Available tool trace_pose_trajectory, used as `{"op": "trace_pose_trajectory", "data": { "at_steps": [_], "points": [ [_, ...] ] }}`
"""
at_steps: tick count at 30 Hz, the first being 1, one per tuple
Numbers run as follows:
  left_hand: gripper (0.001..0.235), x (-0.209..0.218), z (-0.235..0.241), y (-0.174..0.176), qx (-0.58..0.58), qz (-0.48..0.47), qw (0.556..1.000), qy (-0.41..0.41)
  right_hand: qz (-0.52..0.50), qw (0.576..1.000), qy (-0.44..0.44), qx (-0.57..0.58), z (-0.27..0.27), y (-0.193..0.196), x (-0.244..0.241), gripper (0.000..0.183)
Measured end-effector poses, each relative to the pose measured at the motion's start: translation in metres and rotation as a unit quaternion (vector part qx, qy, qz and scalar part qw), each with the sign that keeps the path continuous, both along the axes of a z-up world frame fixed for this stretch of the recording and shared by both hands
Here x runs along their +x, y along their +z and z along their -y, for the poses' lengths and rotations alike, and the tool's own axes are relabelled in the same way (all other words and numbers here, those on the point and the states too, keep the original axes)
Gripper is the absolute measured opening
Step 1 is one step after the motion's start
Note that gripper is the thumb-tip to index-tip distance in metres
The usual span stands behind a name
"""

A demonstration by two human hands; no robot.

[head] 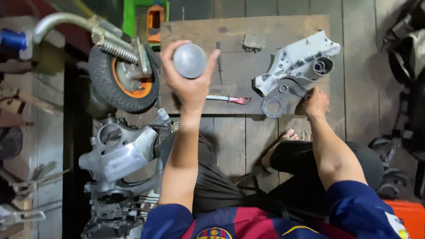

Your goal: Cleaning carbon deposits from a motorcycle piston and engine casing using a wire brush and scraper.

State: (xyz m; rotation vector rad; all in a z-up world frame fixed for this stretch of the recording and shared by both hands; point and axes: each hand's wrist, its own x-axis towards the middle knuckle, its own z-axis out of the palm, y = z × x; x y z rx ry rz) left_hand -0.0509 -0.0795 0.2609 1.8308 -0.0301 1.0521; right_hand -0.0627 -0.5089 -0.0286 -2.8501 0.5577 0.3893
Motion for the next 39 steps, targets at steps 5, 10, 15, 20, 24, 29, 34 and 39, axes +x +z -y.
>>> {"op": "trace_pose_trajectory", "data": {
  "at_steps": [5, 10, 15, 20, 24, 29, 34, 39],
  "points": [
    [0.061, 0.002, 0.002, -0.001, 0.033, 0.067, 0.997, 0.025, -0.039, 0.996, -0.074, 0.030, -0.017, 0.023, 0.004, 0.047],
    [0.058, -0.003, 0.002, -0.002, 0.048, 0.087, 0.994, 0.037, -0.080, 0.955, -0.215, 0.187, 0.005, 0.011, 0.008, 0.061],
    [0.054, -0.004, 0.002, -0.002, 0.048, 0.097, 0.994, 0.032, -0.336, 0.936, -0.022, 0.105, 0.004, 0.095, 0.015, 0.022],
    [0.052, 0.003, 0.005, -0.010, 0.092, 0.090, 0.991, 0.036, -0.164, 0.954, 0.019, 0.251, -0.045, 0.222, 0.025, 0.013],
    [0.042, 0.012, 0.012, -0.024, 0.152, 0.063, 0.986, 0.000, 0.122, 0.891, 0.198, 0.390, -0.123, 0.309, 0.012, 0.020],
    [0.046, 0.028, 0.020, -0.063, 0.160, 0.093, 0.982, -0.024, 0.333, 0.806, 0.280, 0.402, -0.176, 0.289, 0.010, 0.018],
    [0.076, 0.013, 0.032, -0.054, 0.173, 0.039, 0.979, -0.100, 0.370, 0.792, 0.324, 0.362, -0.193, 0.279, -0.003, 0.014],
    [0.042, 0.014, 0.042, -0.050, 0.192, 0.056, 0.977, -0.078, 0.425, 0.795, 0.313, 0.298, -0.185, 0.269, 0.009, 0.007]
  ]
}}
